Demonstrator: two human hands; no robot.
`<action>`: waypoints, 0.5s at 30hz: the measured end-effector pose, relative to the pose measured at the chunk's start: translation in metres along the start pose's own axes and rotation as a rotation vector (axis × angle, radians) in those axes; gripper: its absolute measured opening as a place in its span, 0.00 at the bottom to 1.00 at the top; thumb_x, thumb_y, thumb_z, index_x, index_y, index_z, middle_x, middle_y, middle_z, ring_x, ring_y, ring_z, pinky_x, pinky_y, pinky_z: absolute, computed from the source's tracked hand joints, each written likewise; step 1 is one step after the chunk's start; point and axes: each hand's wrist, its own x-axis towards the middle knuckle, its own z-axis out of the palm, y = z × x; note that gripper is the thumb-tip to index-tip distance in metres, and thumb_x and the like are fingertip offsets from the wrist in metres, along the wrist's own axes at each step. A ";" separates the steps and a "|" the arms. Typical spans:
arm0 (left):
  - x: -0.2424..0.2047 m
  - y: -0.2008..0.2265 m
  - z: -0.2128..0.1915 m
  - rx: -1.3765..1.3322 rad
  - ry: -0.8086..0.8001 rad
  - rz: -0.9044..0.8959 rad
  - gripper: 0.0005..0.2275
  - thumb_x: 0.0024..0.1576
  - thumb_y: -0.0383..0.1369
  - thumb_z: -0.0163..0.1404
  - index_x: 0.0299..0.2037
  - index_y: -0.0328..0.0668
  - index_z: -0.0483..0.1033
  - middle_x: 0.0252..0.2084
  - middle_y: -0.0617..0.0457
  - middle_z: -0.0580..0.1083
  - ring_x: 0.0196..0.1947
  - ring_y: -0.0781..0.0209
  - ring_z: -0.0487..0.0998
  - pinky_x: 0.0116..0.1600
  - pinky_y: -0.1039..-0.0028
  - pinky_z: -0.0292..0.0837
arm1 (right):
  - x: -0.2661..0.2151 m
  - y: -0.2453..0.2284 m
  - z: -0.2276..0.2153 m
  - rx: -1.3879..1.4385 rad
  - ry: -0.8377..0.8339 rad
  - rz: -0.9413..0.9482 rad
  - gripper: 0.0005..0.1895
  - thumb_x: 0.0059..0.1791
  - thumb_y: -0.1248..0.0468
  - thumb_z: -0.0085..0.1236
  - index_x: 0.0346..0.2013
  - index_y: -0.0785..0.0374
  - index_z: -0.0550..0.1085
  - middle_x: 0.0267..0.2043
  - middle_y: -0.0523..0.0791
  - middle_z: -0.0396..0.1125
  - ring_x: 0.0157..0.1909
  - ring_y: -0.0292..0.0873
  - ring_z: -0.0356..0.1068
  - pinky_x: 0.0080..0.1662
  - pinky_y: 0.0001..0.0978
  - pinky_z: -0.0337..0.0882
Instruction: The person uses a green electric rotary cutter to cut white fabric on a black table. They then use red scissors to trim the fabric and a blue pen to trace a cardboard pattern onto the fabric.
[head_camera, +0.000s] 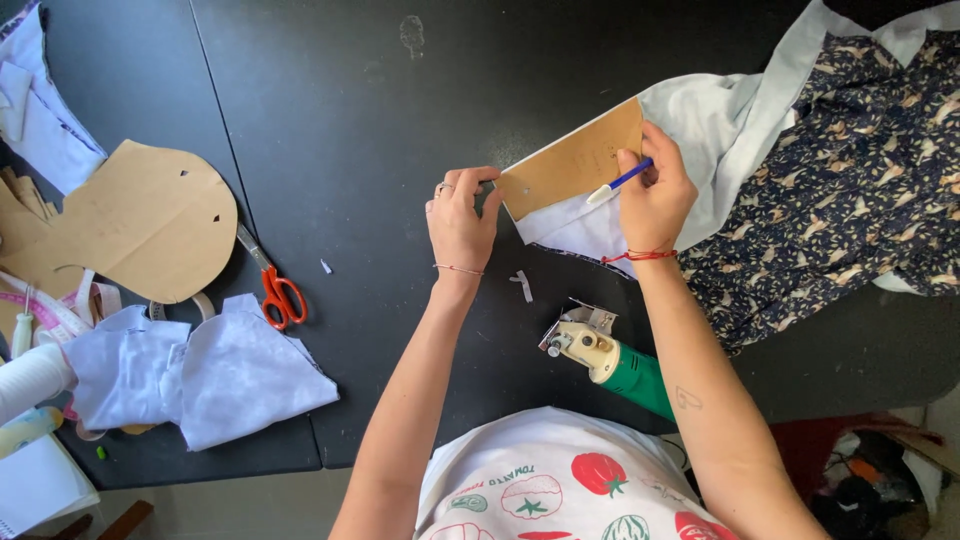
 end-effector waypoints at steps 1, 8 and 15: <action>0.000 0.001 0.001 -0.002 0.000 0.006 0.08 0.47 0.33 0.52 0.35 0.55 0.68 0.33 0.64 0.66 0.33 0.65 0.70 0.37 0.77 0.59 | -0.001 0.002 0.000 -0.001 0.006 -0.001 0.16 0.43 0.71 0.57 0.44 0.59 0.69 0.35 0.50 0.68 0.30 0.47 0.70 0.30 0.30 0.71; 0.001 0.014 0.012 0.258 0.160 0.368 0.02 0.51 0.33 0.46 0.27 0.58 0.69 0.31 0.65 0.65 0.32 0.67 0.66 0.38 0.78 0.56 | -0.001 -0.002 0.004 -0.113 0.043 -0.118 0.14 0.40 0.72 0.58 0.40 0.63 0.70 0.37 0.52 0.67 0.34 0.52 0.68 0.29 0.32 0.71; -0.006 0.027 0.037 0.246 0.051 0.502 0.08 0.53 0.29 0.43 0.41 0.51 0.70 0.46 0.59 0.67 0.46 0.63 0.67 0.45 0.77 0.58 | 0.007 0.009 0.000 -0.346 -0.006 -0.284 0.11 0.38 0.67 0.61 0.34 0.61 0.73 0.38 0.40 0.61 0.39 0.42 0.63 0.39 0.30 0.69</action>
